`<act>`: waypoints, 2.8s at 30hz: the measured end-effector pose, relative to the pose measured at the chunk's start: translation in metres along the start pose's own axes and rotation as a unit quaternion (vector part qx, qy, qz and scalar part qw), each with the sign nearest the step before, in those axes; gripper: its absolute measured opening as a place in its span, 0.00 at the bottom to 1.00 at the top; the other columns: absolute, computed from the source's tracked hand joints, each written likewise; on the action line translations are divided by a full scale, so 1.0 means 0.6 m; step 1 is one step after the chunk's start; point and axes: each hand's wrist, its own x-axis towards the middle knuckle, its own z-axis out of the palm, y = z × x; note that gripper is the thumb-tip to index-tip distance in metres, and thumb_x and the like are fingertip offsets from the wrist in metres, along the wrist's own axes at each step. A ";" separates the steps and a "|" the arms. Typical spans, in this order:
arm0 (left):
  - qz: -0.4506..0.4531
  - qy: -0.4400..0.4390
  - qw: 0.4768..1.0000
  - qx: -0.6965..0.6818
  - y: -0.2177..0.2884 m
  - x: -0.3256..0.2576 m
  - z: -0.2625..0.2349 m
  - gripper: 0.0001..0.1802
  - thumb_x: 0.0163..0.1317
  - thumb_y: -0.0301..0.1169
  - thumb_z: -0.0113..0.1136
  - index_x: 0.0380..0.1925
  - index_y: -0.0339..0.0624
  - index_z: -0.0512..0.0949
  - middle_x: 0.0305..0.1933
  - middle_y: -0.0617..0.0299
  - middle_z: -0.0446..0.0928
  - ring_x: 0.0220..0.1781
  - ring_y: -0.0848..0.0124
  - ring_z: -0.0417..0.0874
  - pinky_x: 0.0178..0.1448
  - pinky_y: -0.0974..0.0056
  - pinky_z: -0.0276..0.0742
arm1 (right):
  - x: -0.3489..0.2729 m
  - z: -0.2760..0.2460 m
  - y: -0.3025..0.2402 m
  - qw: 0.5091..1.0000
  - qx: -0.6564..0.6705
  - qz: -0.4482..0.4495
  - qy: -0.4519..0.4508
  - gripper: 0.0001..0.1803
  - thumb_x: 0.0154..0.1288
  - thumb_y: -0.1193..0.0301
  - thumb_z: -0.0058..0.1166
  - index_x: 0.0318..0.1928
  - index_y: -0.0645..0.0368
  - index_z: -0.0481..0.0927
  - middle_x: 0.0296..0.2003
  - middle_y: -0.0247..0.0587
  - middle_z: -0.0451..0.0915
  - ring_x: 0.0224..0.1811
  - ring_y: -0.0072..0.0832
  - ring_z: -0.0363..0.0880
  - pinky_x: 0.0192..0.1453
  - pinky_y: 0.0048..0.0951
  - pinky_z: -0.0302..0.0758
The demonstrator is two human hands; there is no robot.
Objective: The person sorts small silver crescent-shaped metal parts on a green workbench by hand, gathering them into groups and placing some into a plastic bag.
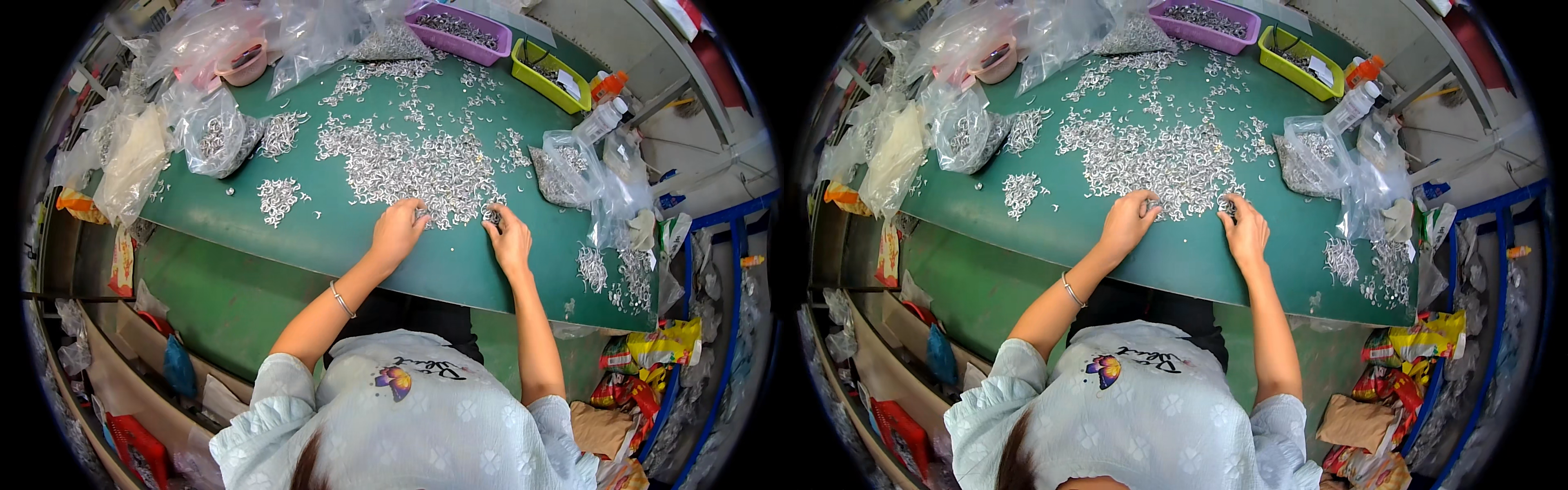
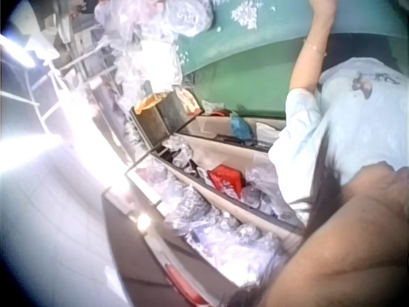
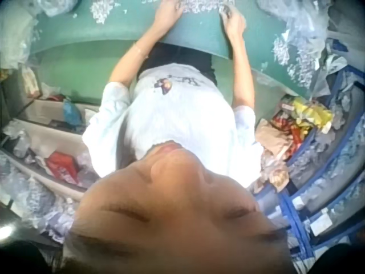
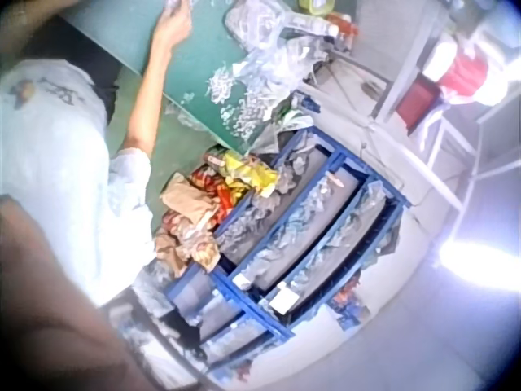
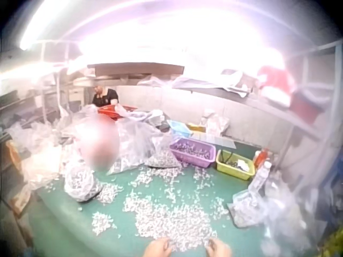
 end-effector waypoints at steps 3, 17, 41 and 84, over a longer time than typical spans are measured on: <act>0.009 0.004 1.000 0.017 0.007 0.008 0.008 0.10 0.54 0.26 0.67 0.37 0.39 0.81 0.22 0.57 0.71 0.23 0.63 0.72 0.29 0.60 0.68 | 0.003 0.003 0.031 0.997 0.003 -0.065 0.032 0.16 0.52 0.67 0.68 0.42 0.54 0.80 0.26 0.40 0.77 0.26 0.39 0.76 0.30 0.39 0.70; -0.246 -0.092 0.794 -0.548 0.001 0.033 -0.041 0.07 0.66 0.30 0.56 0.33 0.38 0.77 0.33 0.65 0.74 0.33 0.76 0.71 0.36 0.72 0.68 | 0.013 0.002 0.036 0.996 -0.035 -0.073 0.032 0.12 0.56 0.68 0.66 0.36 0.58 0.77 0.19 0.38 0.73 0.21 0.34 0.75 0.26 0.35 0.69; 0.156 -0.163 0.971 0.074 0.035 0.145 0.074 0.07 0.57 0.26 0.63 0.34 0.38 0.75 0.36 0.52 0.73 0.36 0.54 0.77 0.39 0.54 0.74 | 0.013 -0.048 0.038 0.929 0.314 0.196 0.012 0.08 0.63 0.78 0.60 0.30 0.59 0.72 0.18 0.28 0.74 0.15 0.09 0.63 0.15 0.17 0.56; -0.015 -0.209 0.972 -0.108 0.061 0.067 0.011 0.11 0.62 0.25 0.60 0.44 0.39 0.80 0.20 0.67 0.67 0.22 0.80 0.63 0.26 0.70 0.62 | 0.000 -0.032 0.037 0.996 0.026 0.072 -0.056 0.17 0.53 0.60 0.68 0.32 0.58 0.78 0.16 0.44 0.76 0.21 0.40 0.78 0.27 0.39 0.71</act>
